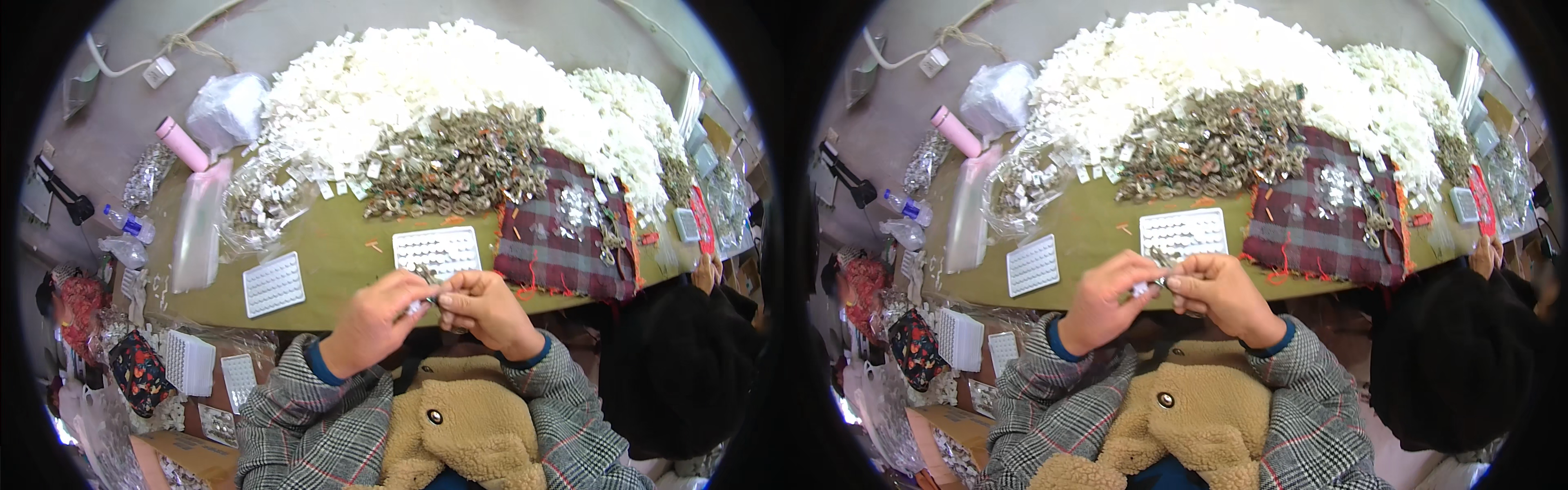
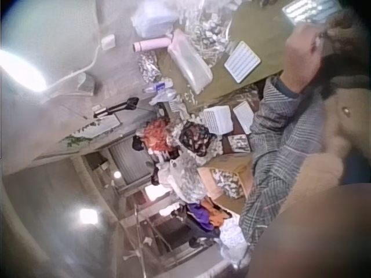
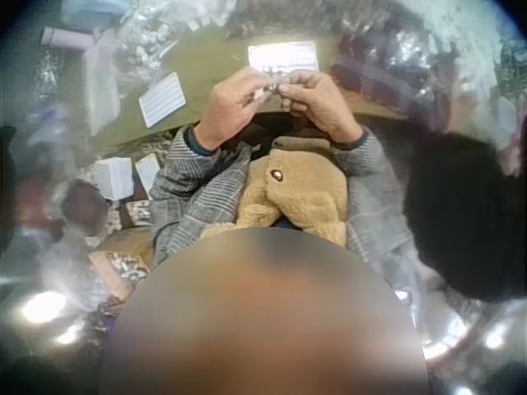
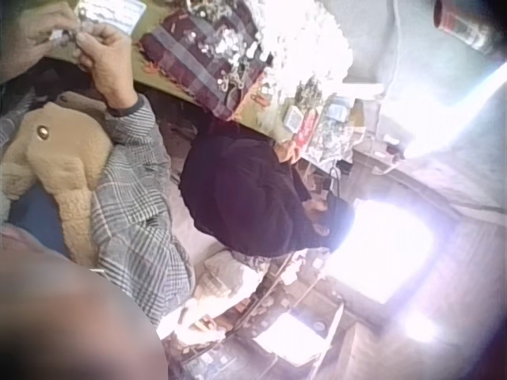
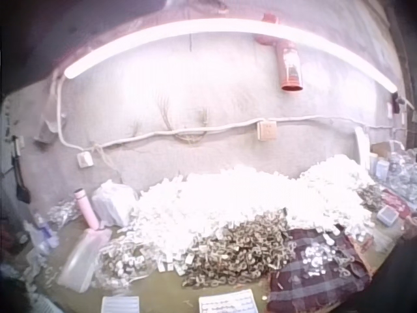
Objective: The person assembles small white plastic housings with internal components by hand. They pick up housings and components from a cluttered table, insert the components into the housings, and place the assembled units into a white tray. The person repeats this process throughout the clip.
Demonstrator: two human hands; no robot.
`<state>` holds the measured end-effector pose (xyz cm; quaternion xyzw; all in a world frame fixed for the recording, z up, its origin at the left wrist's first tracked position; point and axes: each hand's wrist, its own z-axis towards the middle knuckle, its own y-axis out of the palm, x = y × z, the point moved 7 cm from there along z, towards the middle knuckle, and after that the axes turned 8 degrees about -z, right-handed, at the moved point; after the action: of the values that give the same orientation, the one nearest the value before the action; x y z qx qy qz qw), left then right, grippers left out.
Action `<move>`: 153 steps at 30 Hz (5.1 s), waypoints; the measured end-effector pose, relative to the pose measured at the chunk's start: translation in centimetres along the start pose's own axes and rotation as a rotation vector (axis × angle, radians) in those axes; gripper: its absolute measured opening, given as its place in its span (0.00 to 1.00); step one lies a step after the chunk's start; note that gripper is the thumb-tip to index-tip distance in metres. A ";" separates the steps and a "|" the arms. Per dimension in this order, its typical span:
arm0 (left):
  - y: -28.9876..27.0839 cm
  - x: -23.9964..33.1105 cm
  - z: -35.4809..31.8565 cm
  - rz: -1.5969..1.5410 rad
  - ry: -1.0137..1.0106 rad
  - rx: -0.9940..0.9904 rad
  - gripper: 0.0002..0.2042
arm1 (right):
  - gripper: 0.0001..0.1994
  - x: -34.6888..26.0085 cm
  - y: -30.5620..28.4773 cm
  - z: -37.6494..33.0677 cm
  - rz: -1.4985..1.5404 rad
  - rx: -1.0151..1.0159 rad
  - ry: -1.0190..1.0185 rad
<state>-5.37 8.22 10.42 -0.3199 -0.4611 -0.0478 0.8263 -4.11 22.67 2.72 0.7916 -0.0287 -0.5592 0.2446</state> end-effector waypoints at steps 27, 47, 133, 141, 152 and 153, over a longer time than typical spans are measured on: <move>-9.4 -21.0 10.3 0.825 -0.161 0.143 0.07 | 0.05 -1.9 -5.2 0.1 -0.052 0.094 -0.210; -9.9 -15.1 6.5 -0.595 -0.630 0.395 0.05 | 0.04 -2.7 -1.4 0.2 0.177 0.006 -0.275; 1.4 -5.0 -8.0 -1.018 -0.208 0.547 0.11 | 0.07 -2.1 6.2 -2.4 -0.984 0.205 -0.671; 1.4 -4.6 -8.0 -0.961 -0.129 0.543 0.11 | 0.06 -0.9 5.3 -1.8 -0.840 0.184 -0.572; 2.2 -5.6 -7.7 -1.173 -0.194 0.548 0.12 | 0.07 -1.1 5.0 -1.6 -0.838 0.172 -0.546; 2.1 -5.6 -7.7 -1.150 -0.194 0.547 0.11 | 0.07 -1.4 5.2 -1.8 -0.882 0.187 -0.588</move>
<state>-2.14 4.25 2.07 0.1977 -0.6272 -0.3345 0.6750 -1.86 19.14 6.57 0.5569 0.1895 -0.8021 -0.1034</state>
